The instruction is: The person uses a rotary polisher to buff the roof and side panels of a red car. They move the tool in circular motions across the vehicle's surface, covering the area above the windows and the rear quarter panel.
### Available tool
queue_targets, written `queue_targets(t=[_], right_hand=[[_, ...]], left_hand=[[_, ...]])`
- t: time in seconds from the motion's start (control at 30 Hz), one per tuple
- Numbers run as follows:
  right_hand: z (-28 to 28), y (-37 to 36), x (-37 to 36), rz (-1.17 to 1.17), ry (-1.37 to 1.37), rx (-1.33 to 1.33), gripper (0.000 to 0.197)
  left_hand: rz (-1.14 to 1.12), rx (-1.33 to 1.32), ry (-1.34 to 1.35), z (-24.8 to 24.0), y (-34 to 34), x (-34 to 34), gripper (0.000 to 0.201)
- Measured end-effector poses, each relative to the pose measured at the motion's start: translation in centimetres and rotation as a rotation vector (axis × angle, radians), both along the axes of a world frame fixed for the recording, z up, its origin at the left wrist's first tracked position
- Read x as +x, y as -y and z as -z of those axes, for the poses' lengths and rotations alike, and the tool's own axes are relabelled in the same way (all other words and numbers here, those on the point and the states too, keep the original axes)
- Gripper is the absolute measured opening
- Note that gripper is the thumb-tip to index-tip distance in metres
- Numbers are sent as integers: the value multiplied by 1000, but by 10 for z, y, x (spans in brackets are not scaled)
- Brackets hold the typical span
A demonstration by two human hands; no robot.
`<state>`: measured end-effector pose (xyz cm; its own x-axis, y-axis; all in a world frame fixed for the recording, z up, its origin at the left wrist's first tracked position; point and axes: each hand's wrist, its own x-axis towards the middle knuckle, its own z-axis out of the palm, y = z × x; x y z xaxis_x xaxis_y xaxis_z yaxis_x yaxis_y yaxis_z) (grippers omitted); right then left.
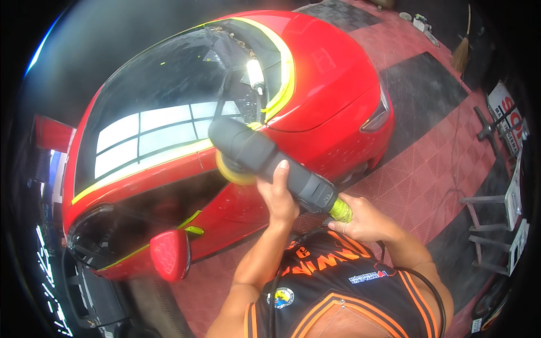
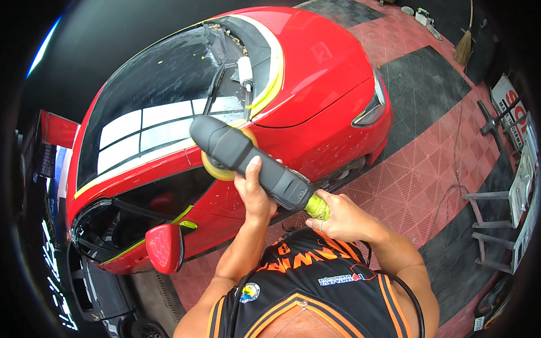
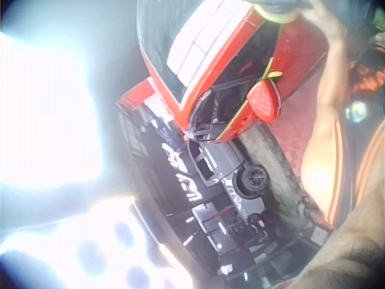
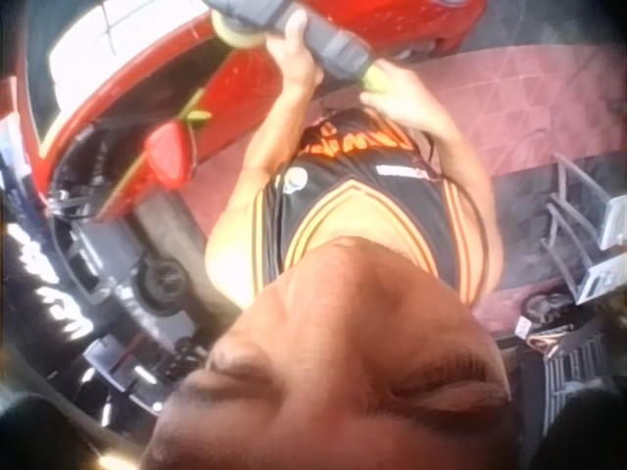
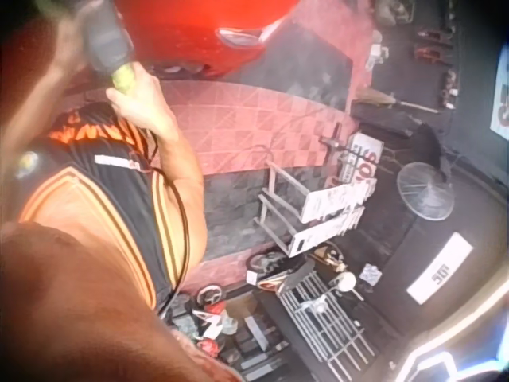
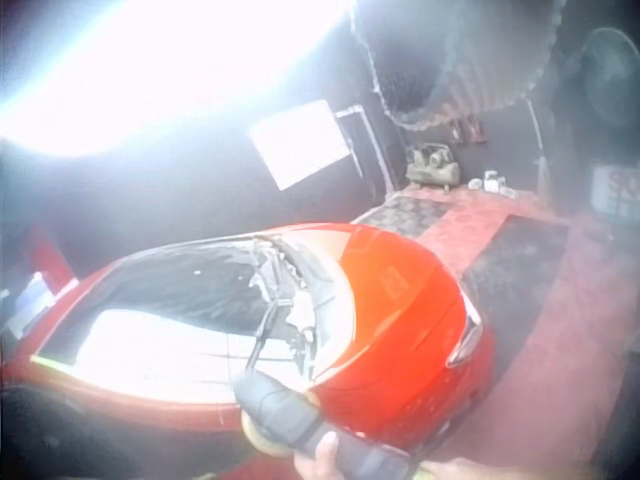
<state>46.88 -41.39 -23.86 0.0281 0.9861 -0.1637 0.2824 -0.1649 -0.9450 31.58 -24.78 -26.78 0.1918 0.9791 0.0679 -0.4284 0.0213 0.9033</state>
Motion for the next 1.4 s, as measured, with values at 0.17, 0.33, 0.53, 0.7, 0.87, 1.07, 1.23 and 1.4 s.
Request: queue_targets(t=[0.17, 0.33, 0.53, 0.7, 0.87, 1.07, 1.23, 1.4], right_hand=[[7, 16, 16, 126, -19, -12, 52], [27, 23, 28, 247, -77, -5, 46], [42, 22, 28, 260, -6, 34, 38], [57, 6, 13, 187, 14, 36, 36], [94, 13, 3, 210, 1, 268, 41], [89, -12, -3, -8, 101, 309, 40], [91, -26, -11, 6, 52, 278, 43], [89, -30, -11, -2, 142, 134, 58]], left_hand=[[112, -62, 28, 6, 4, 38, 52], [154, -46, 34, 15, 3, 74, 48], [152, -32, -53, 22, 1, 76, 56], [96, -15, -23, 14, 4, 40, 54], [38, 83, 10, 29, 13, 40, 80], [-65, 15, 77, 7, 17, 0, 70], [-78, 29, 108, 2, 9, -3, 60], [-33, 49, 84, -4, 2, -17, 34]])
